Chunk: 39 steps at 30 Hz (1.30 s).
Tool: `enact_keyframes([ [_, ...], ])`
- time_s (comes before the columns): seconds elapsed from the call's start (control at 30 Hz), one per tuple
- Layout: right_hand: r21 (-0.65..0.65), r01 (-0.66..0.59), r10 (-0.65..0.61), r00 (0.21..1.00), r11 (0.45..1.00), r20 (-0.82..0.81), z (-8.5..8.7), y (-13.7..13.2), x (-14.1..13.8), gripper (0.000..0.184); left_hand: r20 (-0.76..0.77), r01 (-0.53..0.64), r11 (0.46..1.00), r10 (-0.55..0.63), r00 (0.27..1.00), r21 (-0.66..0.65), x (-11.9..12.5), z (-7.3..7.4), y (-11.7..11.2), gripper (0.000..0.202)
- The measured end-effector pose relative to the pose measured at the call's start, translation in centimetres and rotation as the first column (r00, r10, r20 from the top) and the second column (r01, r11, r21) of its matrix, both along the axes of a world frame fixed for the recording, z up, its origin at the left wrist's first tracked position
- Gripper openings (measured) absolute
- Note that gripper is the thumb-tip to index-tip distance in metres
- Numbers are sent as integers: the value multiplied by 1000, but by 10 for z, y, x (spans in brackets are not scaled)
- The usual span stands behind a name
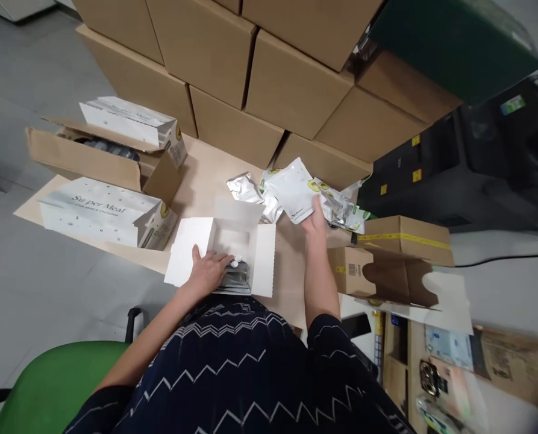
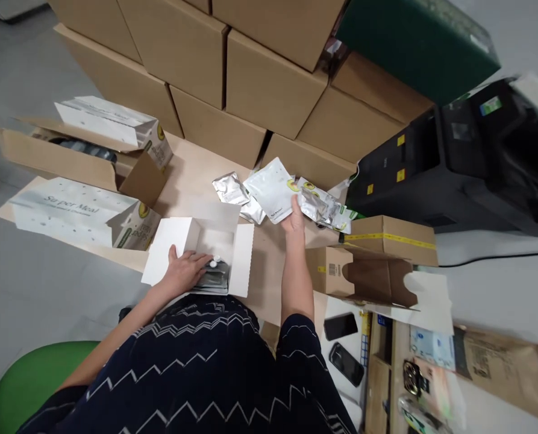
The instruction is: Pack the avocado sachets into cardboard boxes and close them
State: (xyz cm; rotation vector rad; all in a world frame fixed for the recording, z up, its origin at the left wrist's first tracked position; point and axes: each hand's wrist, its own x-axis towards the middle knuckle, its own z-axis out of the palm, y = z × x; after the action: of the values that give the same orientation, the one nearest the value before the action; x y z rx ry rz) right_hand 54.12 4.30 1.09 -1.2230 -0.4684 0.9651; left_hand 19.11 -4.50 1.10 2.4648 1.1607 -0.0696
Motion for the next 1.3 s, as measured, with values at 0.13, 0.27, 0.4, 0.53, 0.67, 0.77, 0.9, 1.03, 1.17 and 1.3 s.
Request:
enact_keyframes([
  [0.13, -22, -108, 110, 977, 994, 183, 31, -33, -18, 55, 4, -7, 1000, 7, 1000, -25, 2, 1, 0, 40],
  [0.27, 79, -275, 206, 855, 958, 475, 94, -67, -36, 52, 20, -12, 999, 13, 1000, -38, 2, 0, 0, 40],
  [0.4, -310, -593, 599, 383, 743, 703, 138, -85, -80, 32, 9, 3, 999, -3, 1000, -38, 2, -2, 1, 40],
  [0.53, -754, -490, 748, -267, 438, 608, 123, -60, -144, 32, -29, 13, 999, -14, 999, -40, 3, -3, 3, 41],
  [0.67, -919, -341, 720, -585, 200, 374, 82, -22, -186, 25, -23, 3, 1000, -4, 1000, -23, 4, -3, 2, 39],
  [0.77, -944, -327, 647, -712, 39, 273, 53, -6, -199, 20, 0, -12, 1000, 12, 1000, -11, 3, -1, 1, 37],
  [0.9, -948, -312, 586, -781, -68, 216, 24, -1, -204, 24, 26, -43, 999, 43, 999, -12, 3, 3, -1, 36],
  [1.03, -929, -365, 634, -733, -63, 245, 12, -2, -199, 29, 30, -108, 993, 107, 994, 36, 4, 5, -3, 44],
  [1.17, -908, -418, 718, -637, -17, 280, 8, -5, -196, 35, 14, -125, 988, 124, 992, 95, 4, 6, -6, 46],
  [1.3, -911, -411, 747, -611, -17, 262, 8, -6, -198, 31, -29, -78, 985, 83, 996, 154, 1, 5, -7, 37],
])
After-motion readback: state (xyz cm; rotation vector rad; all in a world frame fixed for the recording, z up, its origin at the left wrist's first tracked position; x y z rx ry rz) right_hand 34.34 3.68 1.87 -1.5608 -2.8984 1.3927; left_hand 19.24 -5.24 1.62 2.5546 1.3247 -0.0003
